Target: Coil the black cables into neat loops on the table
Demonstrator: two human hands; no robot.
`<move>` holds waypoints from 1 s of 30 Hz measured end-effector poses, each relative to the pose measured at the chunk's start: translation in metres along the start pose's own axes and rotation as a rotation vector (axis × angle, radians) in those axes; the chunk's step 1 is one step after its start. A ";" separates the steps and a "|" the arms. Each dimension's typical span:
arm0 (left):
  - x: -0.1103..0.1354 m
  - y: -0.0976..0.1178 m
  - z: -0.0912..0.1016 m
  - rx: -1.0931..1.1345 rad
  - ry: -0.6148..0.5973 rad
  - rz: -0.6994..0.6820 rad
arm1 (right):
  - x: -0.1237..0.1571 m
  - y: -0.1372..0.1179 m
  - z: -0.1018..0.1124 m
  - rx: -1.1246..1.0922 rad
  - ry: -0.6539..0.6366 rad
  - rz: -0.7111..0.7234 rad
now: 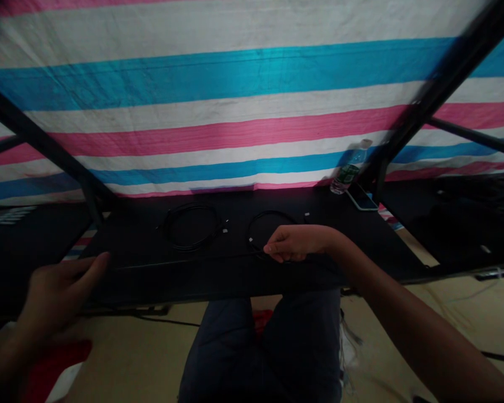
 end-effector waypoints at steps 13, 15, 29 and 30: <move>0.014 -0.034 0.012 0.069 -0.281 0.183 | -0.007 -0.008 -0.025 -0.429 -0.046 0.320; 0.012 0.003 0.004 0.089 -0.287 0.074 | -0.016 -0.018 -0.032 -0.504 -0.068 0.437; -0.003 0.152 -0.061 0.187 -0.210 -0.488 | -0.036 -0.037 -0.062 -0.470 -0.124 0.430; -0.003 0.145 -0.058 0.177 -0.212 -0.479 | -0.035 -0.032 -0.061 -0.460 -0.137 0.405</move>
Point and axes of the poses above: each hand's wrist, its own x-axis away from the middle knuckle, its own z-axis out of the back of the hand, y = z × x, the point moved 2 cm from there along -x, towards the middle knuckle, and after that the axes turned 14 degrees about -y, right-handed, at the moved point
